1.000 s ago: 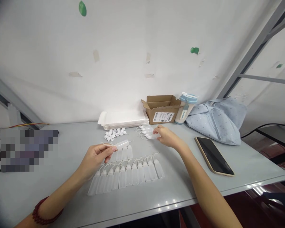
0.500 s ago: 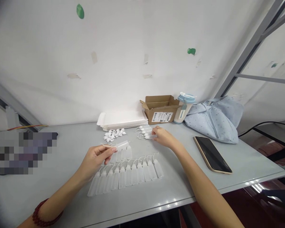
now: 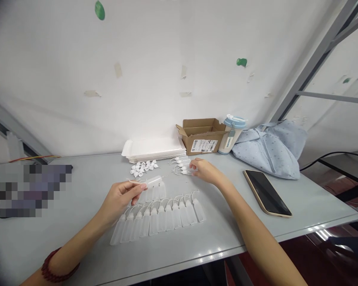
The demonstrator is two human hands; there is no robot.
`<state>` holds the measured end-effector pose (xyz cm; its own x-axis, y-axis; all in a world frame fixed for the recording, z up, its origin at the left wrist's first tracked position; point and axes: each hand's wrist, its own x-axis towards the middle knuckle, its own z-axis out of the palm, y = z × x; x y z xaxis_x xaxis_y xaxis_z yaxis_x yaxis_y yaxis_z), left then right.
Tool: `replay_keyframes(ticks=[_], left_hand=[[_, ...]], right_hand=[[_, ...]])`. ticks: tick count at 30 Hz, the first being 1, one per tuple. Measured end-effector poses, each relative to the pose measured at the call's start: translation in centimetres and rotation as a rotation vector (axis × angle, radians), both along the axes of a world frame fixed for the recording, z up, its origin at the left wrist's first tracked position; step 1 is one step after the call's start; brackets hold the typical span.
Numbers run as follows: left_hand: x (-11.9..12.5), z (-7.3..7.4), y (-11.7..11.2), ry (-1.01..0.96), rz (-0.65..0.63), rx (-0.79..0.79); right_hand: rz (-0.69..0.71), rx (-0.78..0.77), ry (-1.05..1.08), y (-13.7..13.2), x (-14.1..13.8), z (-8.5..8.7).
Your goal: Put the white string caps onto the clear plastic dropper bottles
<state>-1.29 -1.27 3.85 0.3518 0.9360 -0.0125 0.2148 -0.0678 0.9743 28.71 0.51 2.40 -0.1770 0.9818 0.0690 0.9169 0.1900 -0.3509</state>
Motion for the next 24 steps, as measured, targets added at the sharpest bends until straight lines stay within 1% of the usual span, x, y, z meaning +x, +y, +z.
replay_keyframes(ticks=[6, 11, 15, 18, 24], left_hand=[[0.01, -0.12, 0.01, -0.006, 0.003, -0.013], [0.00, -0.10, -0.02, 0.002, 0.000, -0.010], [-0.01, -0.06, -0.04, 0.002, 0.003, -0.006], [0.04, -0.03, -0.06, -0.001, 0.004, -0.004], [0.05, -0.05, -0.03, 0.017, 0.006, 0.008]], right_hand=[[0.014, -0.014, -0.010, 0.00, 0.06, -0.20], [0.035, -0.026, -0.004, -0.13, 0.14, 0.22], [0.066, -0.063, 0.035, -0.25, 0.11, 0.47], [0.064, -0.081, 0.068, -0.32, 0.05, 0.38], [0.049, -0.079, 0.049, -0.42, -0.06, 0.27]])
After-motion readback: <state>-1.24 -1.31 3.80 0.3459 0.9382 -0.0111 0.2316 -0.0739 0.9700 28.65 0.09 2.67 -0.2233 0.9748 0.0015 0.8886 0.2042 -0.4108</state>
